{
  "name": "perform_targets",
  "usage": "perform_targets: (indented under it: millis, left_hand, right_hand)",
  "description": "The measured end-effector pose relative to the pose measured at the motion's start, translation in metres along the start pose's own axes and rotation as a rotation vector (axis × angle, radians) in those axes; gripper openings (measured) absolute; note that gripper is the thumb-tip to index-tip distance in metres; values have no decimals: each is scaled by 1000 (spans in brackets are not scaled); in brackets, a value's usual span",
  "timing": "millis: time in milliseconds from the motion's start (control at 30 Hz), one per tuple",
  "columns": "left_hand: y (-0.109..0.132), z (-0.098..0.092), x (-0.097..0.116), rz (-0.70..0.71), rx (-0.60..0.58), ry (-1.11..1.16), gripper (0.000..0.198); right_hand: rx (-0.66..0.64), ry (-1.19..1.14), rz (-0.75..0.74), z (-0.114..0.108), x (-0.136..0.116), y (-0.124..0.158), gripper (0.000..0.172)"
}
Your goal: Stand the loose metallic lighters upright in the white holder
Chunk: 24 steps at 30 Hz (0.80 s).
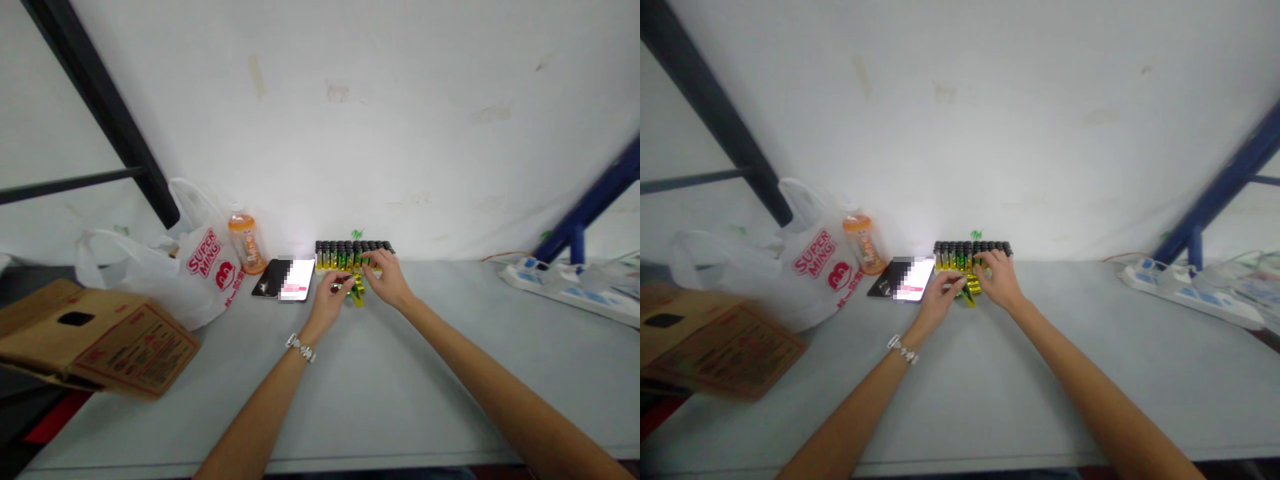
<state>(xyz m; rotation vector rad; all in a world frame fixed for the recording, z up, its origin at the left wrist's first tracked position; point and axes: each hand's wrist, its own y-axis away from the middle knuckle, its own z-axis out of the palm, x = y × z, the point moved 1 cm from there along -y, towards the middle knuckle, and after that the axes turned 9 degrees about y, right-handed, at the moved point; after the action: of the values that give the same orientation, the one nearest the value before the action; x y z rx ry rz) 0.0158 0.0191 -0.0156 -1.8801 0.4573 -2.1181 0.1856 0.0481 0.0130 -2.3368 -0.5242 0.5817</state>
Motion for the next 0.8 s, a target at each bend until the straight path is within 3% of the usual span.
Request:
perform_targets:
  millis: [133,333,467,600,800]
  left_hand:
    - [10,19,8,-22,2,245,32]
    - [19,34,15,-169,-7,276,44]
    - [20,38,19,-234,17,223,57]
    - [20,45,19,-288,80,189,53]
    - [21,51,13,-165,126,40,39]
  right_hand:
    - [70,-278,214,3,-1,36,22]
    - [-83,-419,352,18,-1,56,24]
    - [-183,-401,364,22,1,58,23]
    - [-268,-380,328,20,-3,61,20]
    - [-313,-248,202,17,-8,63,14]
